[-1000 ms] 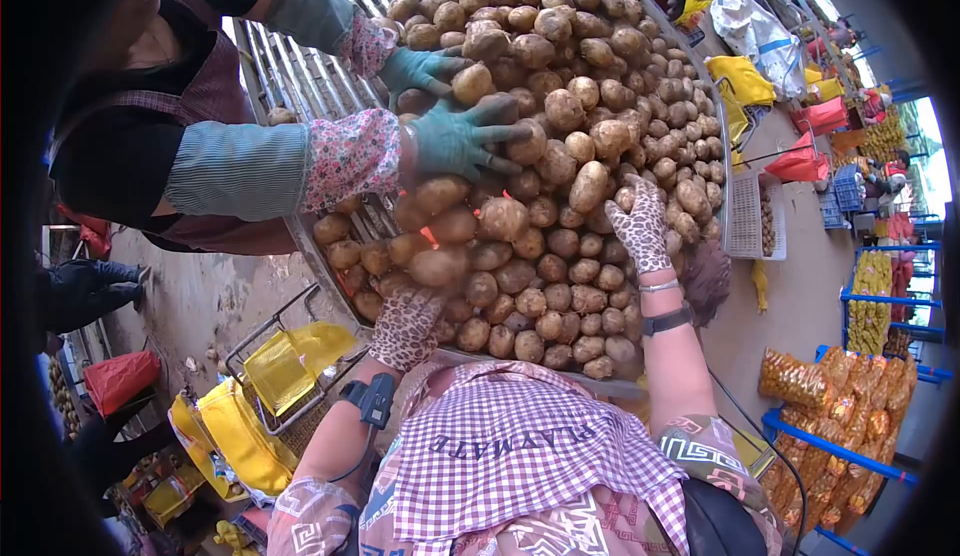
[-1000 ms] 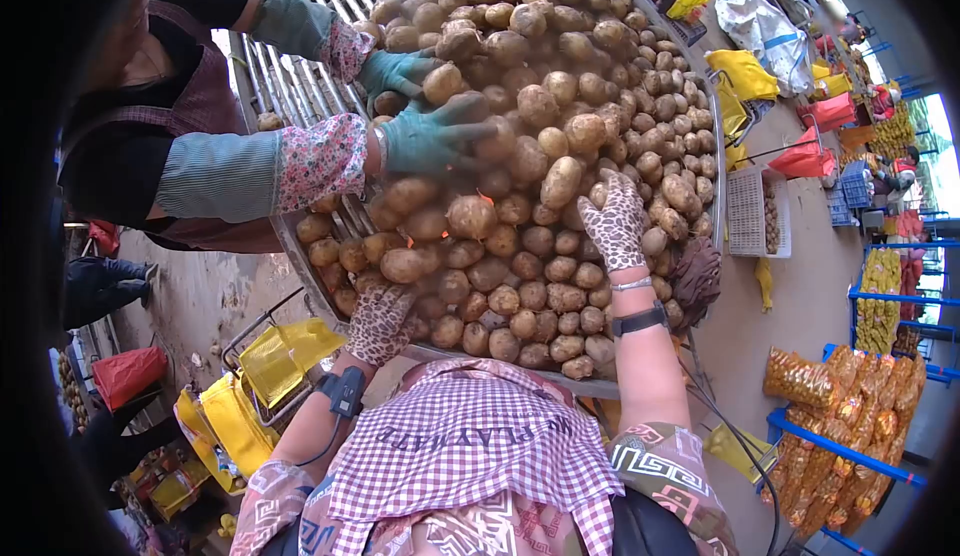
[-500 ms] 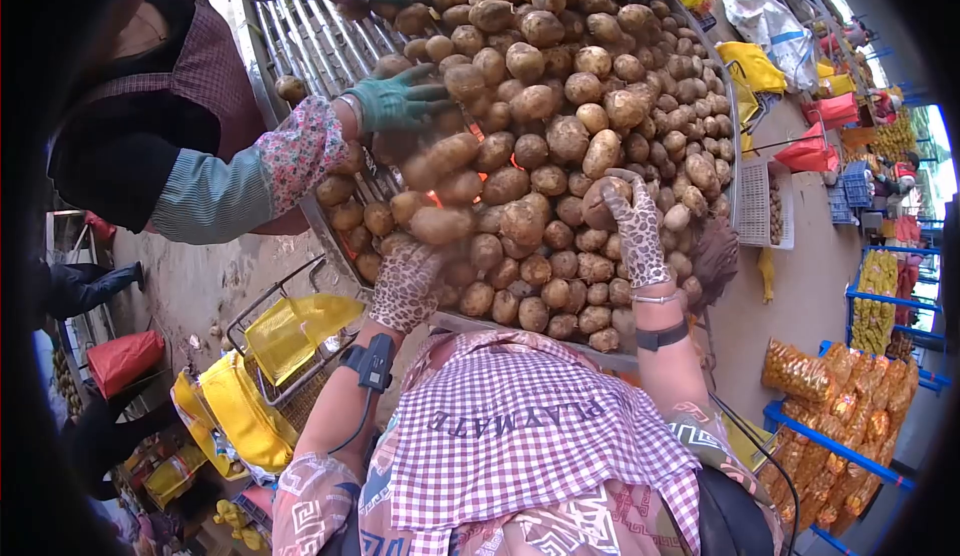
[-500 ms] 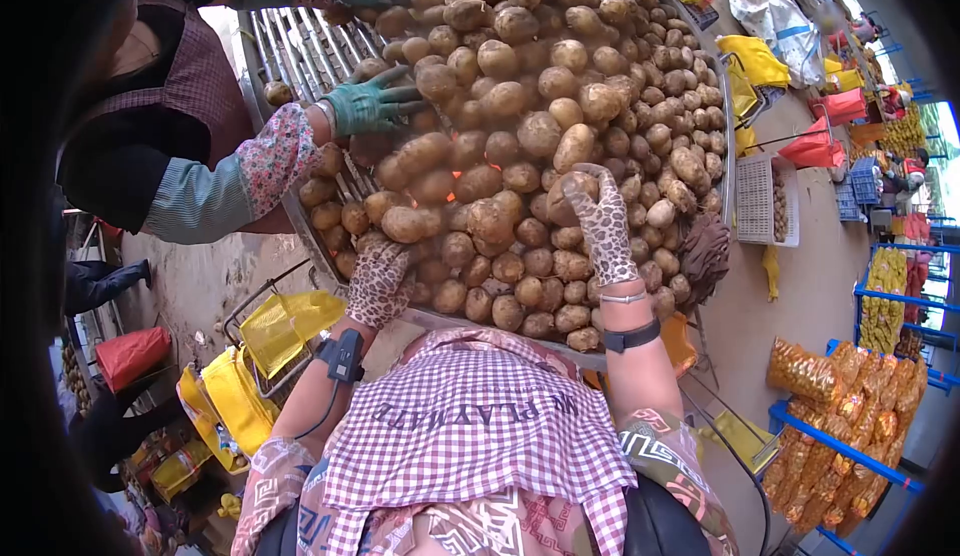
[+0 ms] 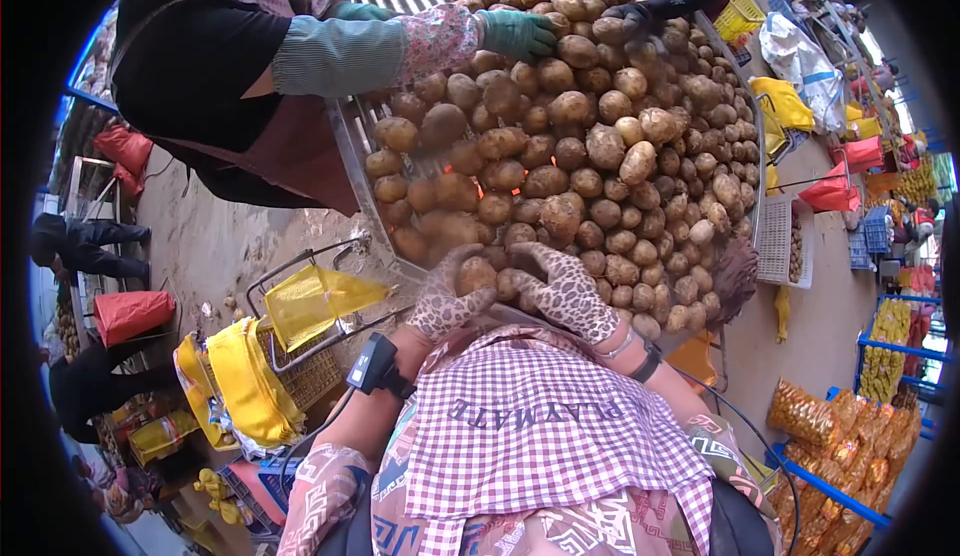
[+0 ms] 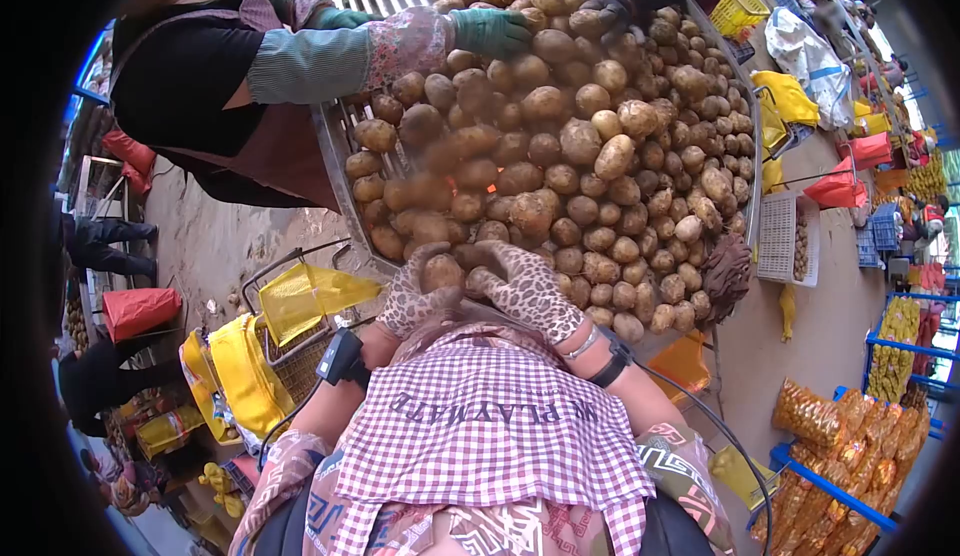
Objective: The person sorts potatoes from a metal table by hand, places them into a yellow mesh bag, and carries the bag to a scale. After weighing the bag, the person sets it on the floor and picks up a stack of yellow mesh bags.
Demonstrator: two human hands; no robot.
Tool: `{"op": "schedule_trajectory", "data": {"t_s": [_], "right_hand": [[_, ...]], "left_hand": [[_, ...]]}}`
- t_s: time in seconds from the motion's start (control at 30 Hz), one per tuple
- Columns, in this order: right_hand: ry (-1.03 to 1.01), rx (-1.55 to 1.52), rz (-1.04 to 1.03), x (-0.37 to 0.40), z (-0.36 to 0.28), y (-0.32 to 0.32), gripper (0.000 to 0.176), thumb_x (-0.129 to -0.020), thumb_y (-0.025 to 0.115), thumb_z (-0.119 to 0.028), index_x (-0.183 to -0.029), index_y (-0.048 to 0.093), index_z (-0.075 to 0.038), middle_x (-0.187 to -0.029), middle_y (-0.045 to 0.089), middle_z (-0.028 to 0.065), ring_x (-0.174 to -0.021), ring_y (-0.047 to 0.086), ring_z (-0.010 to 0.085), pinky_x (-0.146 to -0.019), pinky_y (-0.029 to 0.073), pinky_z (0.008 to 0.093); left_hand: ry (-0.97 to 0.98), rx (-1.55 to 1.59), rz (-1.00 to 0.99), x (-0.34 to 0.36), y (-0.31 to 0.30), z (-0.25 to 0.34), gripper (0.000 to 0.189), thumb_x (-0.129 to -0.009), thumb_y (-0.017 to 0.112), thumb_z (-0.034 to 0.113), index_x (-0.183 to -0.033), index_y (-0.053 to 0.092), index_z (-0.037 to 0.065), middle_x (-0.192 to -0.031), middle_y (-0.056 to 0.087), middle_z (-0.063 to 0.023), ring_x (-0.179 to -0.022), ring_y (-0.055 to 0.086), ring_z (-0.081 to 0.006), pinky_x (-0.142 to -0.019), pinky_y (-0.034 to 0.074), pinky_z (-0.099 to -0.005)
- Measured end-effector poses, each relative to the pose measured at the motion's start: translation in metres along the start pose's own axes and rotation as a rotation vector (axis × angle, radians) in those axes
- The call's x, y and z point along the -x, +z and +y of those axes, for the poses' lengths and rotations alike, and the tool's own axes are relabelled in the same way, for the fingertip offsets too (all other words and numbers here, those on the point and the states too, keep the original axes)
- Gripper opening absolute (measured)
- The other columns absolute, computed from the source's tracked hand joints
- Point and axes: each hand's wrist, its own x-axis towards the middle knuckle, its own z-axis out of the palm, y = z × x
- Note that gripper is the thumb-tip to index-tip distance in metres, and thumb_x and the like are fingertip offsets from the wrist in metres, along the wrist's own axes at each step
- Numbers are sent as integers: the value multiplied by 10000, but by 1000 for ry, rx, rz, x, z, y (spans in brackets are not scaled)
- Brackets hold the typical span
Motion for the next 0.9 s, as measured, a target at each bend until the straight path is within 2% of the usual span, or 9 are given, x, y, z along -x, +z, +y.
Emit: {"op": "schedule_trajectory", "data": {"t_s": [0.17, 0.37, 0.43, 0.57, 0.6, 0.67, 0.77, 0.83, 0.9], "right_hand": [[-198, 577, 512, -12, 17, -29, 638, -775, 720, -188, -1346, 485, -29, -1331, 505, 208, -1259, 452, 355, -1084, 348, 422], [-86, 613, 352, -40, 40, -25, 669, -753, 745, -182, -1354, 472, -72, -1341, 496, 207, -1263, 456, 357, -1083, 356, 419], [-46, 93, 366, -35, 46, -31, 640, -765, 749, -177, -1334, 479, -63, -1304, 533, 181, -1208, 519, 335, -1031, 421, 387], [106, -1492, 31, -9, 54, -39, 693, -782, 754, -114, -1385, 412, -96, -1318, 501, 90, -1200, 521, 257, -1007, 466, 396], [70, -1531, -11, -5, 53, -38, 706, -778, 760, -108, -1386, 402, -93, -1327, 476, 84, -1217, 502, 254, -1008, 470, 418], [-30, -1438, 14, 0, 45, -36, 714, -765, 773, -112, -1378, 408, -90, -1311, 488, 81, -1213, 504, 253, -1005, 473, 424], [-89, -1281, 12, 10, 31, -39, 745, -712, 819, -118, -1349, 435, -75, -1292, 510, 80, -1221, 500, 250, -1039, 440, 411], [-230, -293, 242, 14, 25, -41, 774, -692, 839, -134, -1349, 435, -63, -1304, 513, 90, -1234, 490, 240, -1082, 390, 377], [-230, -155, 259, 16, 12, -41, 825, -693, 846, -169, -1378, 400, -58, -1334, 499, 94, -1252, 472, 227, -1108, 350, 354]], "left_hand": [[113, 206, 399, 18, -29, 14, 672, -782, 748, 179, -1369, 435, 78, -1189, 561, -81, -1108, 547, -199, -969, 450, -344], [27, -733, 639, -20, -65, 4, 702, -844, 660, 349, -1423, 380, 66, -1319, 503, -220, -1205, 503, -364, -1056, 362, -453], [92, -1176, 685, -28, -68, 1, 686, -870, 612, 376, -1433, 371, 69, -1361, 460, -251, -1267, 432, -400, -1097, 292, -475], [-6, -1064, 664, -26, -69, 2, 718, -849, 644, 332, -1450, 354, 66, -1450, 378, -230, -1371, 323, -374, -1138, 223, -502], [6, -1061, 649, -28, -74, -12, 718, -849, 644, 332, -1450, 354, 66, -1450, 378, -230, -1371, 323, -374, -1138, 223, -502], [168, -395, 659, -30, -79, -29, 717, -832, 669, 261, -1451, 354, 83, -1421, 408, -228, -1335, 358, -396, -1122, 273, -474], [188, -792, 513, -10, -77, -12, 698, -839, 673, 235, -1443, 363, 71, -1385, 444, -226, -1295, 405, -395, -1106, 313, -438], [171, -891, 522, -6, -84, -18, 712, -841, 681, 259, -1444, 358, 59, -1369, 461, -227, -1276, 432, -382, -1105, 315, -433], [154, -692, 573, -9, -87, -22, 739, -827, 697, 268, -1444, 353, 49, -1370, 464, -227, -1275, 442, -372, -1102, 322, -426]]}}
